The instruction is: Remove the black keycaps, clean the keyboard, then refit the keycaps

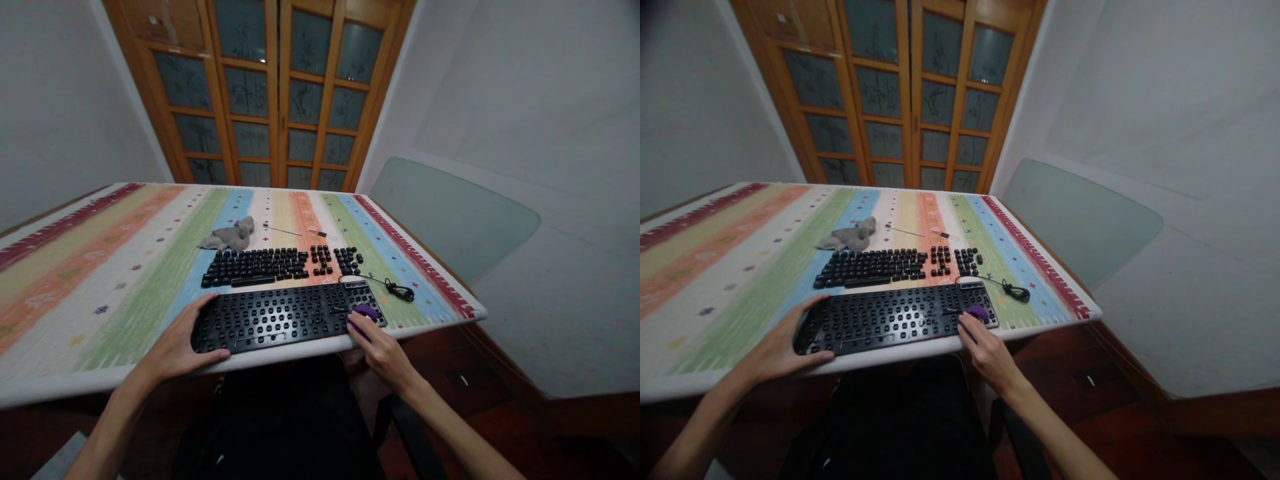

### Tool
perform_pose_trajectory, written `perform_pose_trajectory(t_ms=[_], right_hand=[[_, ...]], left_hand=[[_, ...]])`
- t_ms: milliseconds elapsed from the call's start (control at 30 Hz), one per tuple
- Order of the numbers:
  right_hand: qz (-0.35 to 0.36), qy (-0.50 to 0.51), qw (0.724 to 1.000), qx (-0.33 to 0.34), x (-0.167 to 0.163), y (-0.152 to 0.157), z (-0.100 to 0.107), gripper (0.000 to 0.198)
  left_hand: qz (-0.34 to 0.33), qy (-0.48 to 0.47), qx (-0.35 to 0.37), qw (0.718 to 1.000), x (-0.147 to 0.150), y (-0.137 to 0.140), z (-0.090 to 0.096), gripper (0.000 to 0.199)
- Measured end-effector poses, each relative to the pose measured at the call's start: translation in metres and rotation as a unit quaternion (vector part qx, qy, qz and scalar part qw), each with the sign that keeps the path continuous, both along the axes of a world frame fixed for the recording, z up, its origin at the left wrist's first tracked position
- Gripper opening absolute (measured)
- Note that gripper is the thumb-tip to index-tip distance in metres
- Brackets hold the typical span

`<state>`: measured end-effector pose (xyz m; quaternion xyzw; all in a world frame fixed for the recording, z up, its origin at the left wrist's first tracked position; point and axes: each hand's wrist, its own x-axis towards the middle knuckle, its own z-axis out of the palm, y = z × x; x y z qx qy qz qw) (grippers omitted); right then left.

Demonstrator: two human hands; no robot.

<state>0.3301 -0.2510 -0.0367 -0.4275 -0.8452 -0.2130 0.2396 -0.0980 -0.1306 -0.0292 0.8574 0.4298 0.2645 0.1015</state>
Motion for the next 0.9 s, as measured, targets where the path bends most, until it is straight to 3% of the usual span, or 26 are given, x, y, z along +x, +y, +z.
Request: perform_pose_trajectory(t_ms=[200,367,533,700,833,900], right_hand=[[0.011,-0.005,1.000,-0.028,0.030,-0.006,0.011,0.047],[-0.079,0.067,0.995,0.005,0.025,-0.004,0.016,0.050],[-0.038,0.046,0.998,-0.019,0.001,-0.002,0.003,0.053],[-0.017,0.003,0.998,-0.066,0.022,-0.002,0.002,0.057],[-0.108,0.000,0.990,-0.094,0.051,0.001,0.021,0.045],[-0.157,0.024,0.985,-0.071,0.056,0.004,0.030,0.042]], left_hand=[[0.005,0.002,-0.003,1.000,0.000,-0.001,0.001,0.099],[0.007,0.002,-0.002,1.000,0.000,-0.001,0.001,0.100],[0.009,-0.008,-0.013,1.000,0.000,-0.001,0.000,0.099],[0.006,-0.003,-0.017,1.000,0.000,0.000,0.000,0.100],[0.001,0.001,-0.010,1.000,0.000,0.000,0.000,0.099],[0.002,-0.002,-0.007,1.000,0.000,0.000,0.000,0.100]])
